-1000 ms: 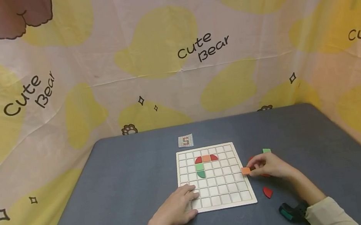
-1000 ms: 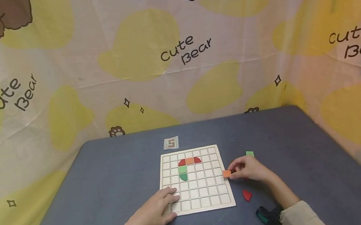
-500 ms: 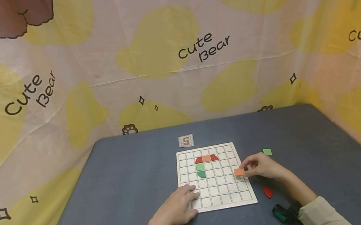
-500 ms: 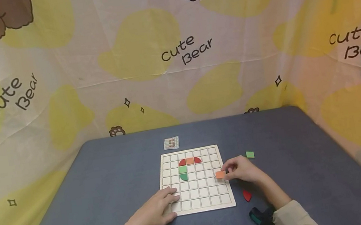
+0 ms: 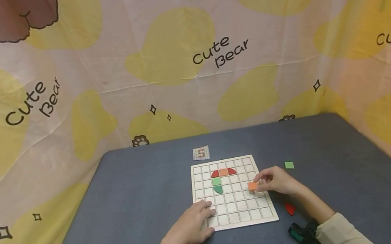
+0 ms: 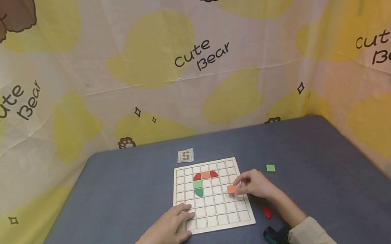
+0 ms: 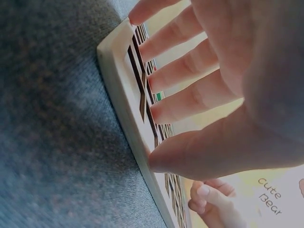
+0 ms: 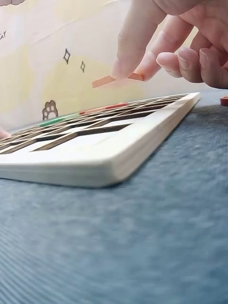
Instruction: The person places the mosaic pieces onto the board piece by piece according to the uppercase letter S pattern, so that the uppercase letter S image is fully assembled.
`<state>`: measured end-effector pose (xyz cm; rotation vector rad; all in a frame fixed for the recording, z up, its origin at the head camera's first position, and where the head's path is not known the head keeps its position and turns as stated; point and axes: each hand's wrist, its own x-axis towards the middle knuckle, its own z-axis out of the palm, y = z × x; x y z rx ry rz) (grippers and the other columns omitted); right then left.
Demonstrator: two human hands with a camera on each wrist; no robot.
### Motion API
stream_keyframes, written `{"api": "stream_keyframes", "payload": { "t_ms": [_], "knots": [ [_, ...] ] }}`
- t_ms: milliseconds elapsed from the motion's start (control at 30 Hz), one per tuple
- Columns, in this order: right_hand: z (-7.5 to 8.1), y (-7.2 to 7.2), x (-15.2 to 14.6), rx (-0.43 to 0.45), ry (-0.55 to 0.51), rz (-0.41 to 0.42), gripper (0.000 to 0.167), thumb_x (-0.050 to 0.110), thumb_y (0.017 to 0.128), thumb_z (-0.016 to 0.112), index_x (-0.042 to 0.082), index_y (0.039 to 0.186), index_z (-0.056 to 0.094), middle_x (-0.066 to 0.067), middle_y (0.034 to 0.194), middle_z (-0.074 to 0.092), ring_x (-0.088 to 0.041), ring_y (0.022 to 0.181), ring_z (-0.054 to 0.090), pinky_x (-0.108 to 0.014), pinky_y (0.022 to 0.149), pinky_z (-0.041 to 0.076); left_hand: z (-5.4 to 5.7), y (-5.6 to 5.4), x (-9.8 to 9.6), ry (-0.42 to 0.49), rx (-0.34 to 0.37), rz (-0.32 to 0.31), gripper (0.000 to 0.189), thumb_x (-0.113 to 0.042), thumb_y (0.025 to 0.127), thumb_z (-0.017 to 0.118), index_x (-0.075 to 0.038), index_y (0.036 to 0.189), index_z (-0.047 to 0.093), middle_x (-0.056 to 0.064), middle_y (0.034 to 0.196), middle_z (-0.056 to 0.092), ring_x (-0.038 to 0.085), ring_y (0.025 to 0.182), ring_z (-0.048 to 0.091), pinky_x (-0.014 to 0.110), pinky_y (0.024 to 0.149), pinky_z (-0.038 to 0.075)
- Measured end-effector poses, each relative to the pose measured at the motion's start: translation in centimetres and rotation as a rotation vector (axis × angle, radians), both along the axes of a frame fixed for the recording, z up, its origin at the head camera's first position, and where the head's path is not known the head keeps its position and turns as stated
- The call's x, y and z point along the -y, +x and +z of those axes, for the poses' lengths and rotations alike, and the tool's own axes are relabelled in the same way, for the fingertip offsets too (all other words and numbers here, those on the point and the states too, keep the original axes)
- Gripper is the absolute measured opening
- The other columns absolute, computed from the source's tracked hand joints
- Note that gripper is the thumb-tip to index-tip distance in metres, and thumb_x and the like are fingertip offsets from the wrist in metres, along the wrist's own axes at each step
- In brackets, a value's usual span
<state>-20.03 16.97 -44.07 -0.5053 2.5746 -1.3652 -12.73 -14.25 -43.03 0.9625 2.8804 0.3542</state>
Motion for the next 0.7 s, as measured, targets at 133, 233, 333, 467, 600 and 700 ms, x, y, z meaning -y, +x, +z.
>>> {"api": "stream_keyframes", "payload": {
  "t_ms": [133, 233, 333, 467, 600, 700],
  "knots": [
    [0.0, 0.0, 0.6, 0.001, -0.019, 0.009, 0.026, 0.011, 0.078, 0.077, -0.005, 0.097, 0.071, 0.002, 0.066, 0.045, -0.003, 0.059, 0.039, -0.017, 0.051, 0.032, 0.0, 0.0, 0.0, 0.005, -0.003, -0.001, 0.040, -0.027, 0.085, 0.069, -0.012, 0.122, 0.065, 0.008, 0.135, 0.057, 0.027, 0.129, 0.053, 0.042, 0.108, 0.046],
    [-0.1, 0.0, 1.1, 0.001, -0.027, 0.010, 0.026, 0.011, 0.077, 0.077, -0.006, 0.096, 0.071, 0.001, 0.066, 0.046, -0.003, 0.059, 0.040, -0.016, 0.050, 0.032, 0.0, 0.0, 0.0, 0.010, -0.007, -0.003, 0.040, -0.027, 0.084, 0.069, -0.011, 0.122, 0.065, 0.008, 0.135, 0.058, 0.027, 0.128, 0.053, 0.042, 0.108, 0.046],
    [0.0, -0.1, 1.6, 0.006, -0.033, 0.003, 0.027, 0.010, 0.076, 0.078, -0.006, 0.096, 0.071, 0.002, 0.066, 0.046, -0.003, 0.059, 0.040, -0.017, 0.050, 0.032, 0.1, 0.0, 0.0, 0.013, -0.006, -0.003, 0.040, -0.026, 0.084, 0.069, -0.011, 0.121, 0.065, 0.008, 0.135, 0.058, 0.027, 0.128, 0.053, 0.042, 0.108, 0.046],
    [0.1, -0.1, 2.2, 0.043, -0.049, -0.011, 0.028, 0.011, 0.077, 0.078, -0.005, 0.098, 0.071, 0.003, 0.064, 0.043, -0.004, 0.057, 0.038, -0.017, 0.049, 0.031, 0.0, 0.0, 0.0, 0.012, 0.000, 0.002, 0.040, -0.027, 0.085, 0.068, -0.012, 0.122, 0.065, 0.008, 0.135, 0.057, 0.027, 0.129, 0.053, 0.042, 0.108, 0.046],
    [0.2, 0.0, 2.7, 0.071, -0.069, -0.019, 0.028, 0.012, 0.078, 0.077, -0.004, 0.100, 0.070, 0.003, 0.063, 0.042, -0.005, 0.053, 0.038, -0.018, 0.047, 0.030, 0.0, -0.1, 0.0, 0.006, 0.001, 0.008, 0.040, -0.027, 0.085, 0.068, -0.012, 0.122, 0.065, 0.008, 0.136, 0.057, 0.027, 0.129, 0.053, 0.042, 0.109, 0.046],
    [0.2, 0.0, 3.0, 0.070, -0.082, -0.017, 0.029, 0.011, 0.077, 0.077, -0.005, 0.100, 0.071, 0.003, 0.063, 0.044, -0.004, 0.053, 0.038, -0.018, 0.047, 0.030, -0.1, -0.1, 0.0, -0.004, 0.003, 0.013, 0.041, -0.028, 0.085, 0.068, -0.012, 0.123, 0.065, 0.007, 0.136, 0.057, 0.027, 0.129, 0.053, 0.041, 0.109, 0.046]
  ]
}}
